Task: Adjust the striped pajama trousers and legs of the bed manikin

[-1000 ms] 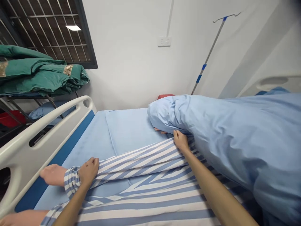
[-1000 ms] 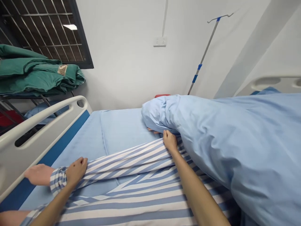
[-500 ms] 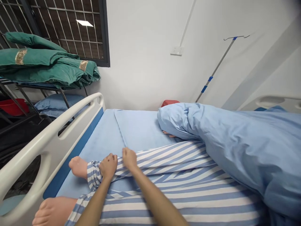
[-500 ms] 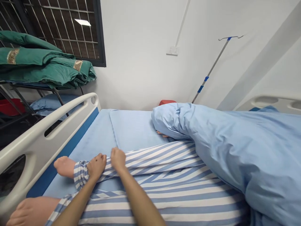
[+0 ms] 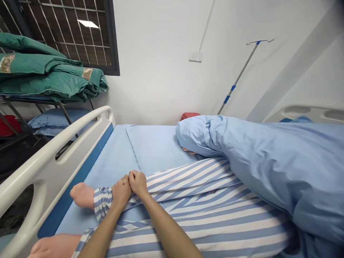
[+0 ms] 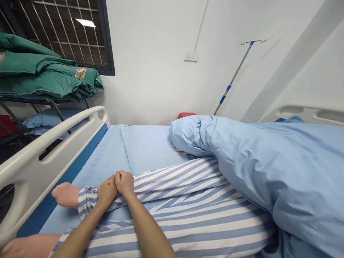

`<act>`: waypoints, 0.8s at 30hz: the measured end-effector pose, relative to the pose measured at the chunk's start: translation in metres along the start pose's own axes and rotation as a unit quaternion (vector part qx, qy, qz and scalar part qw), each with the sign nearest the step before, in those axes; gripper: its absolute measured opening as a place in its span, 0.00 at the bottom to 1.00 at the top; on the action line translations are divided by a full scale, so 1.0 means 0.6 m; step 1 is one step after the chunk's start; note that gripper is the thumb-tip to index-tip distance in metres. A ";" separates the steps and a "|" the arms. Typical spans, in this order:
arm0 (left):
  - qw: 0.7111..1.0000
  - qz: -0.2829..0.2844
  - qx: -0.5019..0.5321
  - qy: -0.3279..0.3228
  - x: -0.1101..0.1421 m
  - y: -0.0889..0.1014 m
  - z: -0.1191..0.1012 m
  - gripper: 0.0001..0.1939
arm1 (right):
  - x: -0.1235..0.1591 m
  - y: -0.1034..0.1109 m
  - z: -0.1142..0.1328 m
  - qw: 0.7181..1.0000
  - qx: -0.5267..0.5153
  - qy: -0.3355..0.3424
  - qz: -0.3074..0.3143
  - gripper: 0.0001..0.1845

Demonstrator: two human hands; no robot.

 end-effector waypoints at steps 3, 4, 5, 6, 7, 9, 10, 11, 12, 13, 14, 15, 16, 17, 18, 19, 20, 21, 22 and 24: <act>0.994 -0.034 0.095 0.040 -0.023 0.004 -0.021 0.19 | -0.021 -0.001 -0.011 0.990 -0.133 -0.047 0.015 0.21; 0.990 -0.036 0.130 0.050 -0.027 0.000 -0.029 0.20 | -0.030 -0.001 -0.016 0.985 -0.158 -0.063 0.022 0.20; 0.986 -0.031 0.156 0.059 -0.028 -0.007 -0.037 0.20 | -0.039 0.000 -0.020 0.982 -0.171 -0.077 0.027 0.20; 0.984 -0.024 0.166 0.066 -0.027 -0.015 -0.043 0.20 | -0.047 0.003 -0.024 0.981 -0.173 -0.086 0.030 0.20; 0.984 -0.020 0.162 0.073 -0.024 -0.022 -0.047 0.20 | -0.054 0.007 -0.027 0.981 -0.170 -0.093 0.033 0.19; 0.987 -0.010 0.134 0.083 -0.017 -0.033 -0.051 0.18 | -0.060 0.021 -0.031 0.981 -0.164 -0.101 0.036 0.19; 0.989 -0.001 0.125 0.085 -0.015 -0.035 -0.051 0.18 | -0.060 0.031 -0.031 0.982 -0.156 -0.096 0.039 0.19; 0.989 0.011 0.123 0.085 -0.014 -0.036 -0.052 0.17 | -0.058 0.042 -0.029 0.985 -0.145 -0.081 0.046 0.19; 0.989 0.025 0.126 0.079 -0.015 -0.036 -0.057 0.16 | -0.056 0.054 -0.028 0.988 -0.133 -0.061 0.054 0.19; 0.988 0.034 0.133 0.069 -0.018 -0.033 -0.064 0.16 | -0.054 0.067 -0.028 0.989 -0.130 -0.045 0.060 0.19; 0.987 0.033 0.146 0.059 -0.021 -0.029 -0.074 0.16 | -0.053 0.080 -0.030 0.988 -0.138 -0.036 0.065 0.19; 0.984 0.020 0.169 0.054 -0.025 -0.023 -0.087 0.16 | -0.053 0.092 -0.034 0.985 -0.153 -0.036 0.067 0.20; 0.978 -0.002 0.203 0.054 -0.028 -0.017 -0.101 0.17 | -0.057 0.104 -0.041 0.981 -0.176 -0.045 0.067 0.21; 0.968 -0.025 0.244 0.060 -0.029 -0.013 -0.117 0.18 | -0.062 0.116 -0.051 0.976 -0.201 -0.061 0.062 0.21; 0.955 -0.044 0.284 0.072 -0.029 -0.012 -0.133 0.18 | -0.069 0.128 -0.061 0.971 -0.222 -0.075 0.059 0.21; 0.945 -0.054 0.311 0.087 -0.027 -0.014 -0.150 0.18 | -0.077 0.140 -0.071 0.967 -0.235 -0.083 0.058 0.21; 0.941 -0.053 0.320 0.099 -0.023 -0.018 -0.166 0.18 | -0.083 0.153 -0.082 0.964 -0.246 -0.085 0.056 0.22; 0.943 -0.045 0.313 0.103 -0.019 -0.024 -0.183 0.18 | -0.088 0.168 -0.093 0.961 -0.258 -0.084 0.051 0.22; 0.950 -0.036 0.295 0.100 -0.014 -0.028 -0.199 0.18 | -0.089 0.184 -0.104 0.960 -0.265 -0.082 0.044 0.22; 0.957 -0.035 0.274 0.085 -0.005 -0.034 -0.229 0.18 | -0.083 0.217 -0.126 0.964 -0.256 -0.073 0.027 0.23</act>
Point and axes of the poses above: each hand's wrist, its own x-axis away from the middle knuckle, its own y-axis out of the back of the hand, z = x × y, the point moved 5 cm from there along -x, towards the middle knuckle, and after that the axes turned 1 degree about -z, right-handed, at the moved point
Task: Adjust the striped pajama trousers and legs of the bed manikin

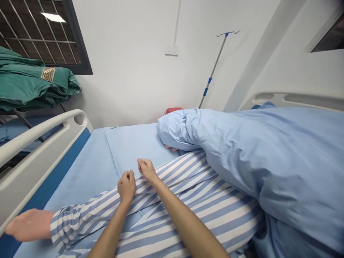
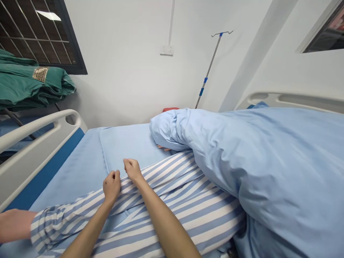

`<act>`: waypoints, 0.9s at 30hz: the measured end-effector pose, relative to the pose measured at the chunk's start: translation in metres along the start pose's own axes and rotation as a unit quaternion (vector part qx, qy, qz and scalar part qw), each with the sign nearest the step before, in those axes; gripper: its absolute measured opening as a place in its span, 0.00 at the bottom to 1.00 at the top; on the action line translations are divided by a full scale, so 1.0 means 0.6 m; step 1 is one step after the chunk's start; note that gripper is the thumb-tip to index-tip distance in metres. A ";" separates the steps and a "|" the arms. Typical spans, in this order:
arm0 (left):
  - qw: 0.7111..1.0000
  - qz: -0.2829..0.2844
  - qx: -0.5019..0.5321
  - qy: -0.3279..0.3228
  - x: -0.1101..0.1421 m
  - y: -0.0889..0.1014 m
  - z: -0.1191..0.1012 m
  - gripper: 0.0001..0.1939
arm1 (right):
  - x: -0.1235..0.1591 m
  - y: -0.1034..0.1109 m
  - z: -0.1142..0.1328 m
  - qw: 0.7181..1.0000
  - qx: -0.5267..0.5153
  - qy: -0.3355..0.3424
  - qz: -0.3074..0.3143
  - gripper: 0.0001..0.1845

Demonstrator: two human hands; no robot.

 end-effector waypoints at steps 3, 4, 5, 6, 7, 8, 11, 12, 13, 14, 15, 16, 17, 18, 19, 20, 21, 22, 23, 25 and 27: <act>0.998 -0.004 0.050 -0.024 0.016 -0.026 -0.030 0.19 | 0.022 0.047 0.008 0.996 0.076 0.032 0.020 0.23; 0.998 0.002 0.053 -0.026 0.020 -0.037 -0.039 0.18 | 0.028 0.058 0.014 0.993 0.103 0.048 0.035 0.23; 0.998 0.015 0.045 -0.031 0.023 -0.050 -0.048 0.18 | 0.033 0.069 0.022 0.989 0.125 0.067 0.047 0.23; 0.998 0.029 0.035 -0.039 0.027 -0.064 -0.057 0.18 | 0.035 0.081 0.030 0.985 0.141 0.082 0.050 0.23; 0.998 0.039 0.029 -0.048 0.030 -0.078 -0.067 0.17 | 0.036 0.095 0.035 0.983 0.154 0.090 0.041 0.22; 0.997 0.042 0.037 -0.054 0.032 -0.091 -0.076 0.17 | 0.034 0.110 0.037 0.983 0.164 0.084 0.025 0.22; 0.991 0.045 0.118 -0.054 0.037 -0.125 -0.098 0.18 | 0.030 0.152 0.023 0.983 0.181 0.019 0.009 0.21; 0.989 0.050 0.127 -0.049 0.038 -0.136 -0.104 0.18 | 0.030 0.165 0.017 0.984 0.177 0.000 0.014 0.20; 0.989 0.058 0.125 -0.044 0.040 -0.147 -0.109 0.18 | 0.030 0.178 0.013 0.985 0.171 -0.006 0.019 0.20; 0.990 0.066 0.120 -0.041 0.043 -0.156 -0.116 0.17 | 0.029 0.191 0.012 0.986 0.165 0.001 0.018 0.20; 0.990 0.069 0.119 -0.040 0.045 -0.164 -0.124 0.17 | 0.028 0.205 0.012 0.987 0.161 0.015 0.009 0.19; 0.989 0.068 0.128 -0.040 0.048 -0.171 -0.133 0.17 | 0.027 0.219 0.013 0.987 0.160 0.027 -0.006 0.19; 0.986 0.066 0.150 -0.043 0.050 -0.176 -0.144 0.17 | 0.025 0.233 0.012 0.986 0.161 0.033 -0.019 0.19; 0.980 0.070 0.180 -0.049 0.051 -0.183 -0.156 0.17 | 0.023 0.245 0.010 0.986 0.159 0.029 -0.027 0.20; 0.974 0.079 0.206 -0.054 0.053 -0.191 -0.168 0.17 | 0.021 0.255 0.007 0.988 0.153 0.018 -0.031 0.20; 0.970 0.090 0.220 -0.057 0.054 -0.200 -0.179 0.17 | 0.019 0.264 0.004 0.989 0.145 0.007 -0.030 0.20; 0.970 0.098 0.217 -0.057 0.054 -0.210 -0.188 0.17 | 0.017 0.273 0.004 0.990 0.140 0.003 -0.028 0.20; 0.973 0.102 0.201 -0.054 0.054 -0.219 -0.195 0.16 | 0.015 0.282 0.006 0.990 0.140 0.011 -0.029 0.20; 0.977 0.105 0.180 -0.051 0.055 -0.228 -0.200 0.16 | 0.012 0.291 0.010 0.988 0.145 0.028 -0.034 0.20; 0.982 0.105 0.149 -0.054 0.056 -0.242 -0.210 0.15 | 0.008 0.313 0.016 0.984 0.157 0.054 -0.059 0.19; 0.978 0.111 0.164 -0.067 0.058 -0.253 -0.224 0.15 | 0.004 0.337 0.012 0.981 0.163 0.044 -0.095 0.19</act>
Point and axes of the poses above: each hand's wrist, its own x-axis away from the middle knuckle, its own y-axis out of the back of the hand, z = x × y, the point moved 5 cm from there along -x, towards the middle knuckle, and after that the axes turned 1 degree about -z, right-handed, at the moved point
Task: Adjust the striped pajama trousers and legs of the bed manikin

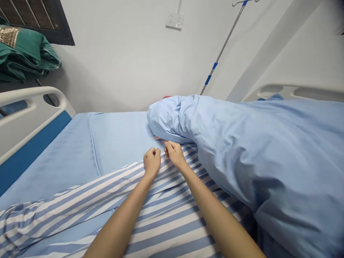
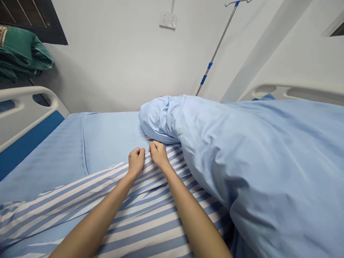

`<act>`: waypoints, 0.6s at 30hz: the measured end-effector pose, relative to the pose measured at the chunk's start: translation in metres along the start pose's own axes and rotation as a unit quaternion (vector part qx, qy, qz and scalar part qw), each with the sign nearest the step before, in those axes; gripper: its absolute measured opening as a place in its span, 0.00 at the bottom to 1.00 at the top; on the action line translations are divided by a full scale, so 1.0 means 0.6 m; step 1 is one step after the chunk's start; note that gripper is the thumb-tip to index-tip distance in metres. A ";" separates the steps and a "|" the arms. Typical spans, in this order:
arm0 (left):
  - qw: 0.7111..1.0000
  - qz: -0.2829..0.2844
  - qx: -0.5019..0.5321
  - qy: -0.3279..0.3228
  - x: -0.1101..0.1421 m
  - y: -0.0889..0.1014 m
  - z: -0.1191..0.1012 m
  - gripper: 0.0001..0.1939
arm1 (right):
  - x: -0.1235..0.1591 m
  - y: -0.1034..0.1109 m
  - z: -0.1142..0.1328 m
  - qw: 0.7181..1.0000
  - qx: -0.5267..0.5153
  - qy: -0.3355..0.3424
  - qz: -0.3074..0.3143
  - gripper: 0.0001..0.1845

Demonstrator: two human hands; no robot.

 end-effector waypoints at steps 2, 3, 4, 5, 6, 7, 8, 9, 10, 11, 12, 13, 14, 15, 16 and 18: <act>0.999 0.012 0.039 -0.019 -0.002 -0.015 -0.013 0.15 | -0.006 0.014 -0.014 0.999 -0.007 -0.028 -0.014 0.19; 0.998 0.015 0.049 -0.024 -0.003 -0.023 -0.019 0.15 | -0.009 0.020 -0.017 0.999 -0.012 -0.032 -0.015 0.19; 0.998 0.020 0.047 -0.024 -0.004 -0.031 -0.024 0.15 | -0.012 0.026 -0.017 1.000 -0.012 -0.024 -0.015 0.19; 0.999 0.025 0.035 -0.020 -0.007 -0.040 -0.029 0.14 | -0.016 0.034 -0.014 1.000 -0.008 -0.009 -0.020 0.19; 0.999 0.037 0.017 -0.016 -0.010 -0.050 -0.034 0.14 | -0.020 0.043 -0.011 1.000 -0.001 0.010 -0.029 0.19; 0.999 0.050 0.002 -0.016 -0.015 -0.060 -0.042 0.14 | -0.025 0.054 -0.008 0.999 0.010 0.029 -0.042 0.19; 0.998 0.060 -0.005 -0.020 -0.021 -0.071 -0.052 0.15 | -0.030 0.063 -0.007 0.997 0.019 0.045 -0.053 0.19; 0.997 0.065 -0.002 -0.031 -0.027 -0.081 -0.064 0.15 | -0.036 0.072 -0.011 0.997 0.019 0.049 -0.062 0.19; 0.997 0.065 0.010 -0.044 -0.034 -0.090 -0.076 0.15 | -0.041 0.079 -0.019 0.997 0.011 0.040 -0.067 0.19; 0.996 0.061 0.020 -0.057 -0.039 -0.100 -0.087 0.15 | -0.046 0.085 -0.030 0.997 -0.005 0.020 -0.070 0.19; 0.996 0.054 0.022 -0.063 -0.043 -0.110 -0.094 0.15 | -0.050 0.091 -0.044 0.997 -0.024 -0.001 -0.077 0.18; 0.997 0.051 0.012 -0.062 -0.044 -0.121 -0.096 0.15 | -0.053 0.096 -0.056 0.995 -0.043 -0.017 -0.088 0.18; 0.997 0.056 -0.009 -0.057 -0.043 -0.134 -0.093 0.15 | -0.057 0.102 -0.067 0.993 -0.058 -0.023 -0.101 0.18; 0.996 0.061 -0.040 -0.053 -0.039 -0.146 -0.087 0.14 | -0.060 0.108 -0.076 0.991 -0.066 -0.016 -0.117 0.17; 0.994 0.065 -0.074 -0.052 -0.034 -0.156 -0.078 0.14 | -0.062 0.115 -0.082 0.989 -0.064 0.000 -0.133 0.17; 0.987 0.068 -0.130 -0.061 -0.024 -0.171 -0.062 0.14 | -0.068 0.125 -0.096 0.988 -0.041 0.026 -0.149 0.17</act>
Point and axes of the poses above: each hand's wrist, its own x-axis away from the middle knuckle, its own y-axis out of the back of the hand, z = x × y, the point moved 5 cm from there along -x, towards the middle knuckle, and after that the axes turned 1 degree about -z, right-handed, at the moved point
